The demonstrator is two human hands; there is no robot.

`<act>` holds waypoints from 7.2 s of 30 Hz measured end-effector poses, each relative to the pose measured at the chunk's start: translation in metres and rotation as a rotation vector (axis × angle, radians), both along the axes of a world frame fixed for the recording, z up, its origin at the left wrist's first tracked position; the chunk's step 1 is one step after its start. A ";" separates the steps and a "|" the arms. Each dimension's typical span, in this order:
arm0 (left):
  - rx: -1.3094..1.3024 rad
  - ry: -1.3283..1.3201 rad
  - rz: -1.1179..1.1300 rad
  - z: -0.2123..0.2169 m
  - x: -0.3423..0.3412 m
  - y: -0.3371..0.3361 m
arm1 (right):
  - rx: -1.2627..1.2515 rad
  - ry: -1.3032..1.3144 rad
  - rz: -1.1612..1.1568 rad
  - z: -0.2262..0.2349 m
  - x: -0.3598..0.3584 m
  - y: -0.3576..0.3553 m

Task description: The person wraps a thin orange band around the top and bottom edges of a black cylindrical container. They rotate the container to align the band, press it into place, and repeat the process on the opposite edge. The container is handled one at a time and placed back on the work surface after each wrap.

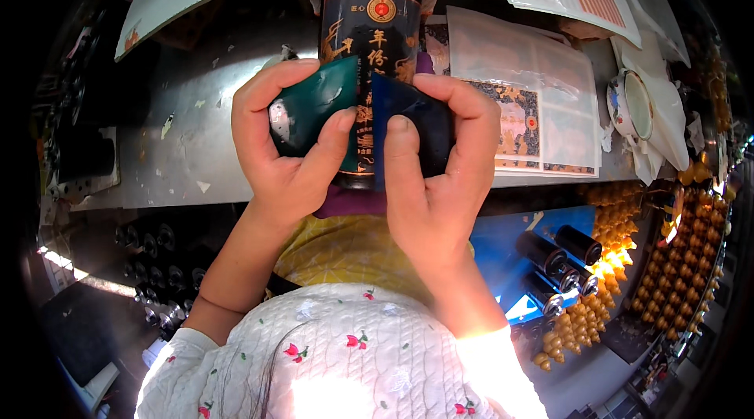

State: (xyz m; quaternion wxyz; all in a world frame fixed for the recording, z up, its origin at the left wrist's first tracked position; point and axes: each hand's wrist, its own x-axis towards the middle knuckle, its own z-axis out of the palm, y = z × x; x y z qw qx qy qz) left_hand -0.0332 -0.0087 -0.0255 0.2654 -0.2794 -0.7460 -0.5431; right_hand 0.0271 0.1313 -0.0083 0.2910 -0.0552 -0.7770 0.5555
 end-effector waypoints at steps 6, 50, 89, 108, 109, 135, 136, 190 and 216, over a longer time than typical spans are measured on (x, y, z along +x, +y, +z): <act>0.002 0.084 0.030 -0.009 -0.002 -0.007 | -0.001 -0.028 0.014 0.001 0.002 0.000; -0.060 -0.395 -0.112 -0.027 0.032 -0.038 | 0.931 0.246 0.195 0.069 -0.095 0.003; -0.780 -0.205 0.209 -0.011 -0.012 -0.070 | -0.916 0.033 -0.396 -0.020 -0.123 0.183; -0.424 -0.563 -0.569 0.123 -0.082 -0.004 | -0.527 -0.050 0.547 0.128 -0.073 0.102; -0.383 -0.589 -0.525 0.116 -0.079 -0.011 | -0.568 -0.067 0.474 0.113 -0.072 0.109; -0.160 -0.521 0.032 0.051 -0.082 -0.003 | -0.743 -0.229 -0.001 -0.001 -0.071 0.161; -0.164 -0.505 0.043 0.051 -0.082 -0.002 | -0.745 -0.227 0.000 -0.003 -0.071 0.162; -0.585 -0.389 -0.034 0.050 -0.005 0.020 | -0.663 -0.218 -0.063 -0.010 -0.074 0.164; 0.139 -0.872 -0.346 0.022 -0.026 0.011 | -0.635 -0.108 0.089 0.025 -0.079 0.112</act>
